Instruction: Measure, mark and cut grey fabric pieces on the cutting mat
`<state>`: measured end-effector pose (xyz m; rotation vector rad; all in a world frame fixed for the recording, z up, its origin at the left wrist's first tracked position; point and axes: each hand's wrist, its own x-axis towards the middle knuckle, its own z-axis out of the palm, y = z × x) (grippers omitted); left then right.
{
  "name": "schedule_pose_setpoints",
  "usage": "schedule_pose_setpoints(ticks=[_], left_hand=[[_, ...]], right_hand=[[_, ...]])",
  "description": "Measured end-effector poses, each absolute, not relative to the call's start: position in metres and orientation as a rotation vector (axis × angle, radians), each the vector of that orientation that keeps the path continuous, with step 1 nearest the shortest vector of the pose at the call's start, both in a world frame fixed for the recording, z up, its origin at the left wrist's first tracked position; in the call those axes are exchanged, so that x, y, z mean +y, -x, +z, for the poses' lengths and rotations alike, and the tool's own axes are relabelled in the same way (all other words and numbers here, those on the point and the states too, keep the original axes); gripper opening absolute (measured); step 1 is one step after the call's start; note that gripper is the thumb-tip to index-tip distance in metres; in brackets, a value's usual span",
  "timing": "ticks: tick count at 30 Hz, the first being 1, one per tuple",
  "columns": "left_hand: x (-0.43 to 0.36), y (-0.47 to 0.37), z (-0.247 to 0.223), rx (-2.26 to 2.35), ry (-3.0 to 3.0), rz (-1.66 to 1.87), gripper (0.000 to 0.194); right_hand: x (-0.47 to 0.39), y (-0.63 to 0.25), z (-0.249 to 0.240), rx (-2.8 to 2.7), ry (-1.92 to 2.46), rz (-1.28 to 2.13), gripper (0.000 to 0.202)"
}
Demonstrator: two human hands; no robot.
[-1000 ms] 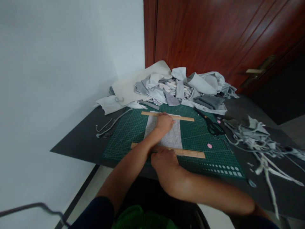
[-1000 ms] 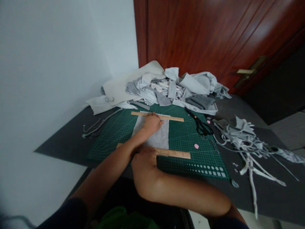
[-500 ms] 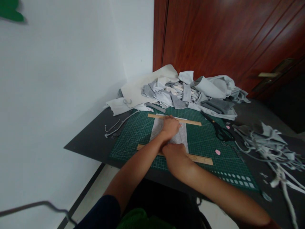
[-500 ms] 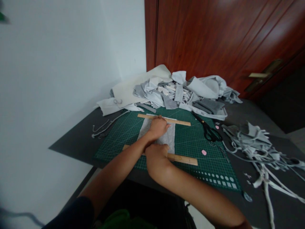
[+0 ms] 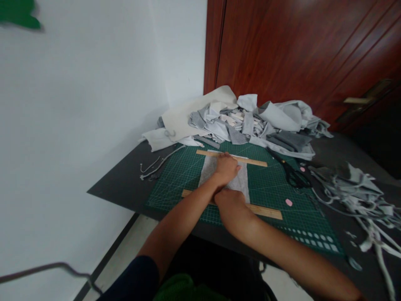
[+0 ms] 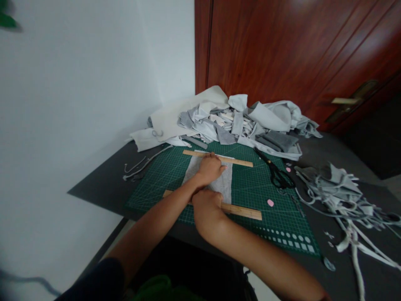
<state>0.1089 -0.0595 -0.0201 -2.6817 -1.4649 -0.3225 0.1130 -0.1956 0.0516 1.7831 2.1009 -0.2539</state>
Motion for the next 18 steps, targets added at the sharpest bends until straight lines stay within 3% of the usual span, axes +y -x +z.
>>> schedule_pose_setpoints(ticks=[18], left_hand=[[-0.059,-0.1091,-0.0249,-1.489,2.644,-0.314,0.055]], right_hand=[[-0.1936,-0.1078,0.0449,2.075,-1.847,-0.257,0.04]])
